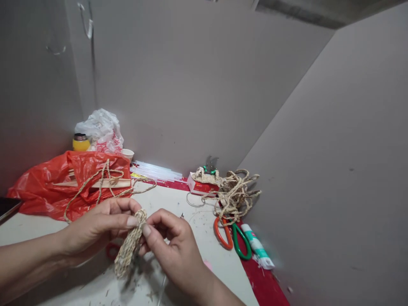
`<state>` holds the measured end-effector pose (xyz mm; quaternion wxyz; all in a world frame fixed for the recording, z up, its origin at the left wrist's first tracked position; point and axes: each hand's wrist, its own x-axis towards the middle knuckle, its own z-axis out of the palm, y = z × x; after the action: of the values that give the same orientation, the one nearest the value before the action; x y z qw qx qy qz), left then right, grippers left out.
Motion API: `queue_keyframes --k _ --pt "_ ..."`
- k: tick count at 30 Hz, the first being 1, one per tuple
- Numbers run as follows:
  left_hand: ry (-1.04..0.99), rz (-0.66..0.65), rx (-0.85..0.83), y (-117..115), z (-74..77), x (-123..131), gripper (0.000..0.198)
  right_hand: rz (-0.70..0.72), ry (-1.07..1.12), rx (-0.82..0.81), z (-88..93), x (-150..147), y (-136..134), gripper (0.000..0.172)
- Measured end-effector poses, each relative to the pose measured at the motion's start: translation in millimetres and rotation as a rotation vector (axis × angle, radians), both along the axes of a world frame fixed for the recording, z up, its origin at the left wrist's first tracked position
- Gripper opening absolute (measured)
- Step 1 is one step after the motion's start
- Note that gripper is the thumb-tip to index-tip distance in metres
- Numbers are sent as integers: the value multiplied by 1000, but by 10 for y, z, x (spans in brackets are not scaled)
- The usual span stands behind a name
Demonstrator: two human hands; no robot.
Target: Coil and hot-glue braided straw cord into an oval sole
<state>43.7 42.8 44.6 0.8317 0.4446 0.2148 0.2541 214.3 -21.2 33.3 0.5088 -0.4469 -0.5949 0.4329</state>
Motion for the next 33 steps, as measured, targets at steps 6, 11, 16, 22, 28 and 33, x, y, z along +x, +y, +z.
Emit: queue_keyframes --k 6,11,16,22,28,33 --pt "-27 -60 -6 2 1 -6 9 168 395 -208 -128 -17 82 25" --pt "-73 -92 -7 12 -27 -15 5 244 528 -304 -220 -31 131 29" --pt "-70 -36 -18 24 -61 -12 8 269 602 -381 -255 -71 152 31" --pt "27 66 5 37 -69 -15 18 277 631 -370 -309 -115 177 32" --pt "57 159 48 52 -34 0 23 248 663 -367 -437 -86 207 37" --pt "72 156 -2 41 -22 9 27 269 698 -368 -490 -79 216 36"
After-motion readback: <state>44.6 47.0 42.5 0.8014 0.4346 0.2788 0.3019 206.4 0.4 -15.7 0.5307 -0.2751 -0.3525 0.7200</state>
